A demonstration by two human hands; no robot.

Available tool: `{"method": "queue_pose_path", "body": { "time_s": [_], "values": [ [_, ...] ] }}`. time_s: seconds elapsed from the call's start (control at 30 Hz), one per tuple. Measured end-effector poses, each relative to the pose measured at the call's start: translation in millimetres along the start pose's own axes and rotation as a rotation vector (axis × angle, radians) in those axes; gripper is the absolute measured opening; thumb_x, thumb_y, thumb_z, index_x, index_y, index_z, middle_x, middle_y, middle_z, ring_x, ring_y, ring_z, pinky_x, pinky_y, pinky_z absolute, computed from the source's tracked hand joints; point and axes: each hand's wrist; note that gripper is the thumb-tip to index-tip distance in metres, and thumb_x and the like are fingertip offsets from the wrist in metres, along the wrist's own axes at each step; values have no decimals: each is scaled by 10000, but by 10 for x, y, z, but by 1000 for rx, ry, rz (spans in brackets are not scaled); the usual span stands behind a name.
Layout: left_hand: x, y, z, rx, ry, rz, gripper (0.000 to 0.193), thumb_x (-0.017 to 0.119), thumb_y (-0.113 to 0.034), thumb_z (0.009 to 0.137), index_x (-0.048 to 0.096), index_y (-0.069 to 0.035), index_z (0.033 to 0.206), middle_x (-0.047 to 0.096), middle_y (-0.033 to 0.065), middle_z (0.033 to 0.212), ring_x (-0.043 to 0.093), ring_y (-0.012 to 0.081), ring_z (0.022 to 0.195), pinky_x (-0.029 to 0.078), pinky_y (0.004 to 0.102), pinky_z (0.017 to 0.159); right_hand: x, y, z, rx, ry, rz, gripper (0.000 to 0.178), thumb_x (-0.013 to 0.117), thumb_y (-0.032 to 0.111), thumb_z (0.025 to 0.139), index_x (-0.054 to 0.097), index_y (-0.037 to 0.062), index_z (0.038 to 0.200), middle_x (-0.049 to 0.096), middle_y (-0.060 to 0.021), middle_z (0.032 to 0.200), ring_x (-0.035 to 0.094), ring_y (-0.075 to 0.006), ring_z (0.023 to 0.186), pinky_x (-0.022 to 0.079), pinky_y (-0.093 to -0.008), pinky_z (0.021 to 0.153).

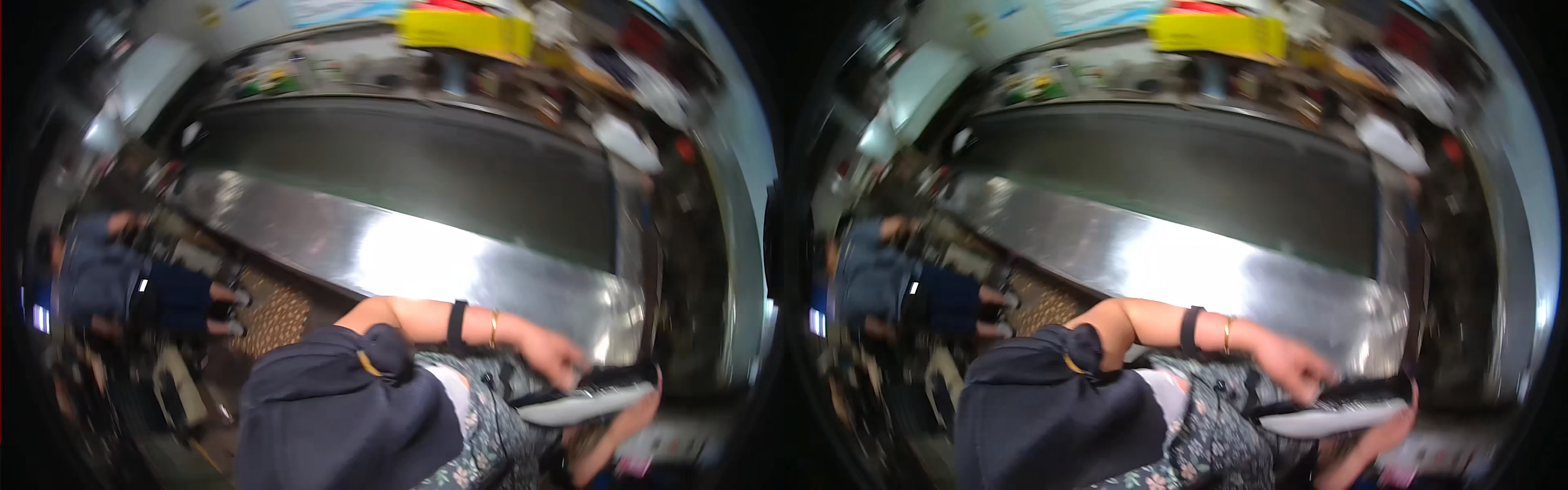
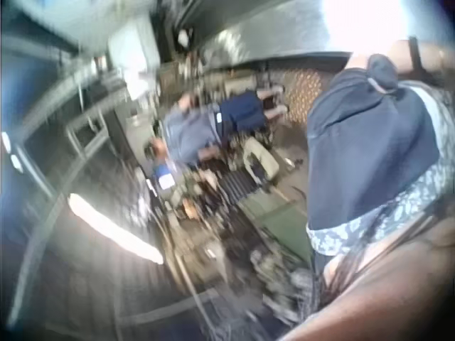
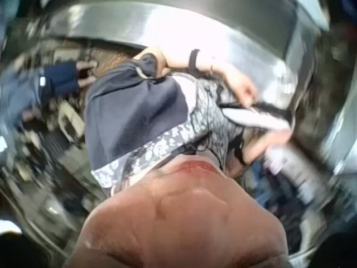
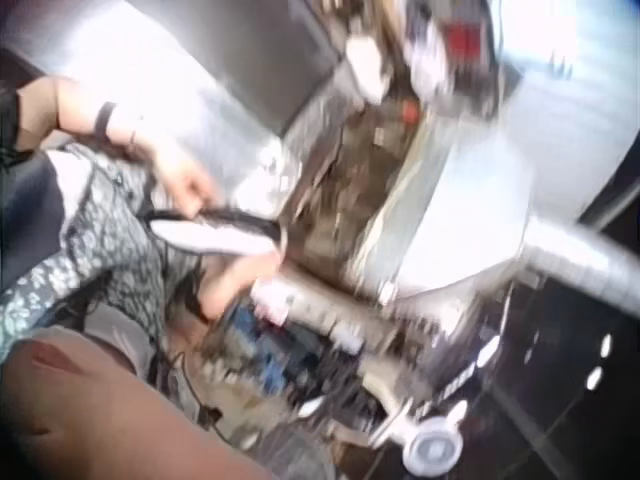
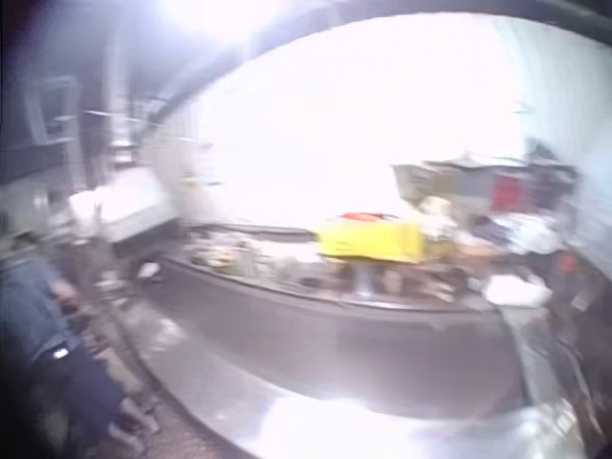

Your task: Trim and inspect shoe soles and uppers during the assembly process.

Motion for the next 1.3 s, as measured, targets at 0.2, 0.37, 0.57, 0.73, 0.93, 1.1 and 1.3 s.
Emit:
{"method": "queue_pose_path", "body": {
  "time_s": [0.2,0.37,0.57,0.73,0.93,1.1,1.3],
  "values": [
    [400,45,1157,-105,-430,-368,426,468,-373,1000,710,-23,989,689,88,1034,591,177,972,455,343,887,91,242,-747,-1,166,-238,314,673,136,848,652,-8,1126,645,-230,1123,635,-350,1032,500,-377,866],
    [531,235,1429,-200,-423,-465,413,415,-363,1024,659,-37,1099,666,66,1009,601,161,939,467,305,882,-61,26,-651,107,134,-122,291,680,189,868,669,-2,1087,685,-216,969,683,-344,868,534,-365,730],
    [571,313,1144,186,-501,381,801,782,-222,751,356,36,1377,426,259,1359,390,428,1291,317,451,1093,93,-291,-635,181,112,181,281,649,101,885,664,17,1153,699,-161,998,669,-177,847,513,-294,766],
    [553,426,1007,188,-574,473,723,734,-145,784,370,28,1384,478,225,1329,469,354,1248,369,399,1050,252,-352,-629,76,127,-115,269,666,189,864,689,48,1092,717,-130,880,680,-290,775,531,-348,690],
    [460,516,1093,129,-531,398,708,737,-161,756,399,29,1348,488,252,1307,460,420,1232,367,430,1055,436,-288,-808,167,-95,156,344,650,156,887,615,23,1202,689,-167,1071,675,-291,944,522,-341,816],
    [222,454,1267,74,-338,88,611,719,-81,836,439,-1,1374,552,97,1261,522,172,1134,427,301,990,412,-304,-1433,648,38,157,318,566,150,962,577,-34,1221,686,-125,1020,634,-171,962,489,-319,869],
    [271,433,1157,-254,-359,-405,519,697,-40,844,492,-40,1320,626,59,1103,603,154,999,499,282,887,342,-551,-1450,795,-69,878,379,481,309,1010,595,-19,1162,643,-25,961,558,-89,872,465,-264,766]
  ]
}}
Point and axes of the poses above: each hand's wrist, its own z-axis towards the middle knuckle, its own x-axis out of the palm, y = z × x
